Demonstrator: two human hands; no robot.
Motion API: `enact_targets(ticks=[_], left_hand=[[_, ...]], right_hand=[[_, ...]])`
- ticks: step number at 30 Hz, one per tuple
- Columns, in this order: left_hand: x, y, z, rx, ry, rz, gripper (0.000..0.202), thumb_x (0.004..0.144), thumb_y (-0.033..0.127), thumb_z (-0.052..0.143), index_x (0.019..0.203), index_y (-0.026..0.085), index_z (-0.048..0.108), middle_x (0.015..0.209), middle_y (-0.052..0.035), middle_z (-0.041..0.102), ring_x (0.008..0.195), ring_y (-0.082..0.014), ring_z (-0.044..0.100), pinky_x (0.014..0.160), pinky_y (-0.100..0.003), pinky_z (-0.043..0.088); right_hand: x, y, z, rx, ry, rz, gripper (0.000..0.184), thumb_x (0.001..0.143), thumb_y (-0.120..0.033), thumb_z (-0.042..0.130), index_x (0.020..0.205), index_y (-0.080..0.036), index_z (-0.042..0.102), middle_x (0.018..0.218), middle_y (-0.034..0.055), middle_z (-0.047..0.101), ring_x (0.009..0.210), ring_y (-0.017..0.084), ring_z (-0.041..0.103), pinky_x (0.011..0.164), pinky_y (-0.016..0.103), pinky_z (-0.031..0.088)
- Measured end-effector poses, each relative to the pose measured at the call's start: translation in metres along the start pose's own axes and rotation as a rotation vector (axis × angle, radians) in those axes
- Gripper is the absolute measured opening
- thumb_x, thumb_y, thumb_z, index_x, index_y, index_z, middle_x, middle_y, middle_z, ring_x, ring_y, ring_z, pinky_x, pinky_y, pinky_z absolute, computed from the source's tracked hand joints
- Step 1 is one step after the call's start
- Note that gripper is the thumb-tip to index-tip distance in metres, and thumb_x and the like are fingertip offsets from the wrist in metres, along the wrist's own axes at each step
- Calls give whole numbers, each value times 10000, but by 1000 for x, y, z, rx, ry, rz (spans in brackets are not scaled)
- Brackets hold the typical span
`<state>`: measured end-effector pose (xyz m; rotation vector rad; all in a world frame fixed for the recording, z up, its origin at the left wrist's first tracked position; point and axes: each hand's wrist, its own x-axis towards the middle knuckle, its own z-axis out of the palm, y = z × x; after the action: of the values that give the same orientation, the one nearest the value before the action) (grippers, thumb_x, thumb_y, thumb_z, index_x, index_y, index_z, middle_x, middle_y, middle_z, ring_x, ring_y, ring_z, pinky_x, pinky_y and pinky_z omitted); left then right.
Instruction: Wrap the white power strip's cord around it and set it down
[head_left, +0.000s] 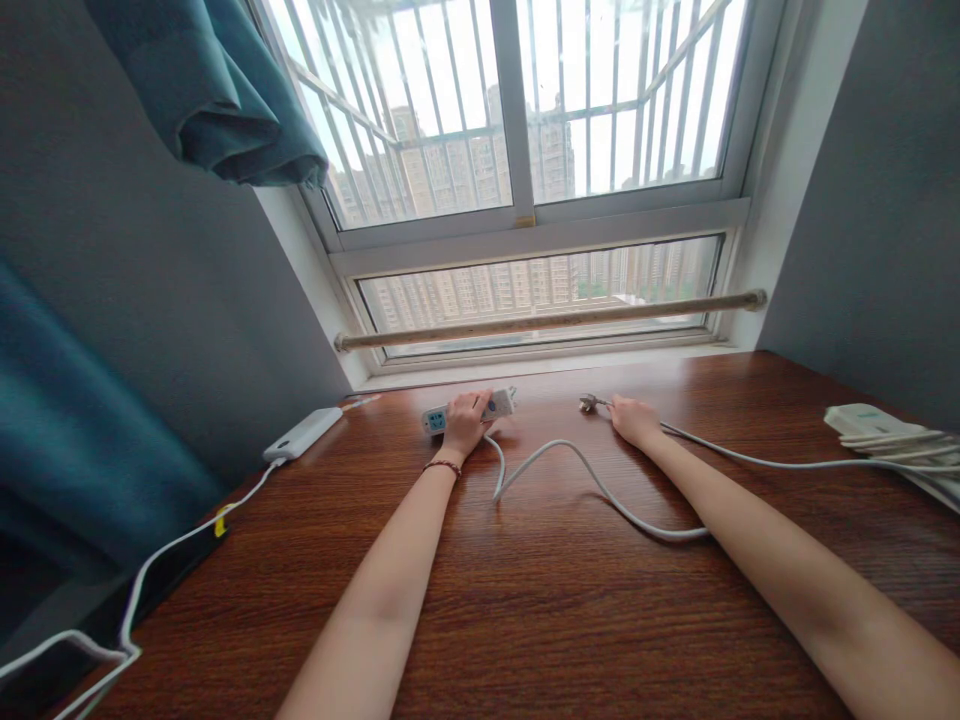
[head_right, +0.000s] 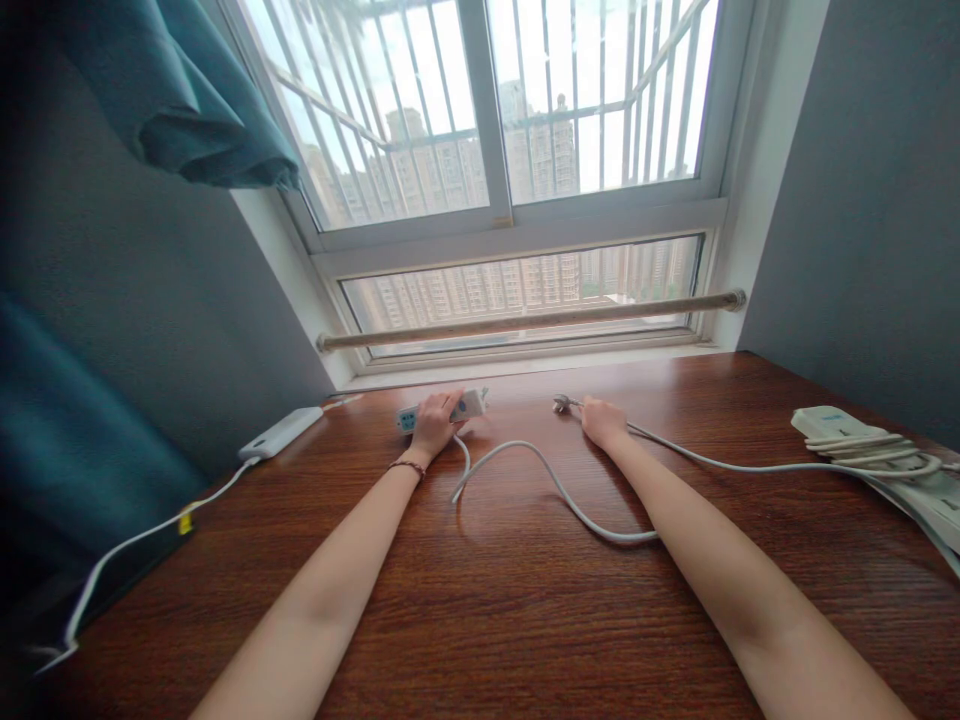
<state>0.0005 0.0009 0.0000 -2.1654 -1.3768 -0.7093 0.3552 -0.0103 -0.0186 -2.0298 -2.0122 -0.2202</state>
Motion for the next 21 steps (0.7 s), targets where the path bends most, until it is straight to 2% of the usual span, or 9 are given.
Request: enact_targets(ticks=[21], left_hand=[[0, 1, -3, -2, -7, -1, 570, 766, 353, 574, 1291, 221, 396, 1141, -87, 557, 1059, -255, 467, 911, -406, 347]], right_hand=[[-1, -1, -1, 6, -9, 2, 334, 921, -382, 292, 939, -155, 536, 880, 116, 636, 832, 302, 618, 669, 389, 463]])
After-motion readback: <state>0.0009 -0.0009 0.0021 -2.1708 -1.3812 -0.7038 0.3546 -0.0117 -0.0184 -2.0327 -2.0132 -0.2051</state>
